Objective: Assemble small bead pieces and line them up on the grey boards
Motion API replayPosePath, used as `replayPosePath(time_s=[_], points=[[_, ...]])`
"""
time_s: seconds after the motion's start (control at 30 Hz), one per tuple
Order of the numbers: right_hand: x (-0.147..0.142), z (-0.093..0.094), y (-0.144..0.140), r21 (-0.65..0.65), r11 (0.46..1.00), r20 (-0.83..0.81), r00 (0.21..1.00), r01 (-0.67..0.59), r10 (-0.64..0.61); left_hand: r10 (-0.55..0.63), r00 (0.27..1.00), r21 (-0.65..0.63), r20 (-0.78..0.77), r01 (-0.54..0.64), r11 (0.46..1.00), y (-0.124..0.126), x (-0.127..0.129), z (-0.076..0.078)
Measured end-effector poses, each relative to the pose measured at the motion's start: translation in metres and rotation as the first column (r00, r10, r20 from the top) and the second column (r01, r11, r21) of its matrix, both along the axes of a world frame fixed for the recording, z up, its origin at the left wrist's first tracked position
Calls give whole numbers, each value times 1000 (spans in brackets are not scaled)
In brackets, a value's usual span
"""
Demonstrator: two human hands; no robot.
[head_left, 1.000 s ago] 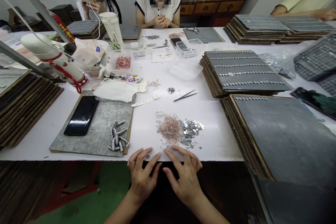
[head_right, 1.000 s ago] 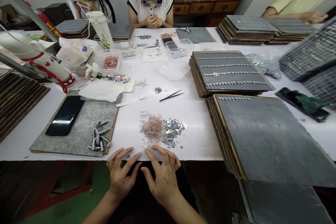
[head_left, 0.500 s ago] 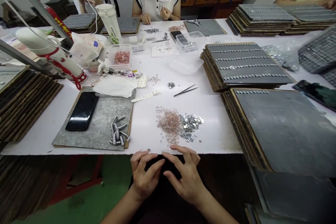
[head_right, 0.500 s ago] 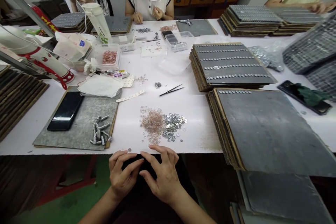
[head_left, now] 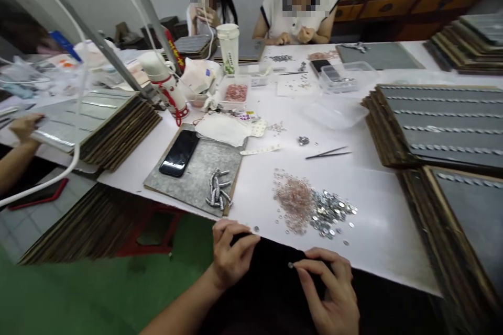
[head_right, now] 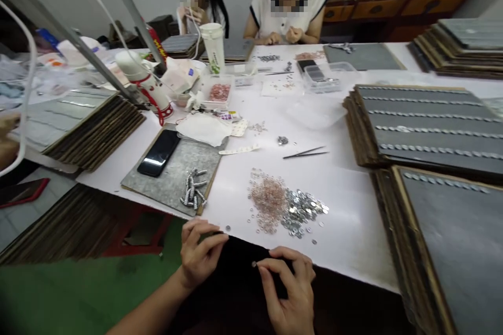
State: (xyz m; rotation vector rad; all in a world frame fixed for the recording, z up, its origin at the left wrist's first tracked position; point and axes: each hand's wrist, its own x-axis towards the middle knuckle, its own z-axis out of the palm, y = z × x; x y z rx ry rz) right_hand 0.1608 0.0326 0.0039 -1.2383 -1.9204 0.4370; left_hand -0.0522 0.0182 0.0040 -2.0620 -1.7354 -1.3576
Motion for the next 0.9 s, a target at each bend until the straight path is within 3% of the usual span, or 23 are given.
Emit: replayPosePath(time_s=[0.1, 0.2, 0.3, 0.8, 0.9], points=[[2, -3, 3, 14, 1000, 15, 1000, -7, 7, 228, 973, 54, -30, -227, 972, 9, -35, 2], [2, -6, 4, 19, 999, 62, 998, -27, 25, 331, 942, 97, -53, -325, 941, 13, -63, 3], [0, -9, 5, 25, 999, 99, 994, -44, 41, 330, 942, 87, -53, -325, 942, 16, -73, 2], [-5, -15, 6, 55, 998, 123, 992, -34, 27, 306, 952, 6, -5, -306, 952, 17, -75, 3], [-4, -15, 6, 54, 998, 130, 991, -36, 29, 277, 960, -58, -31, -278, 959, 18, -77, 6]])
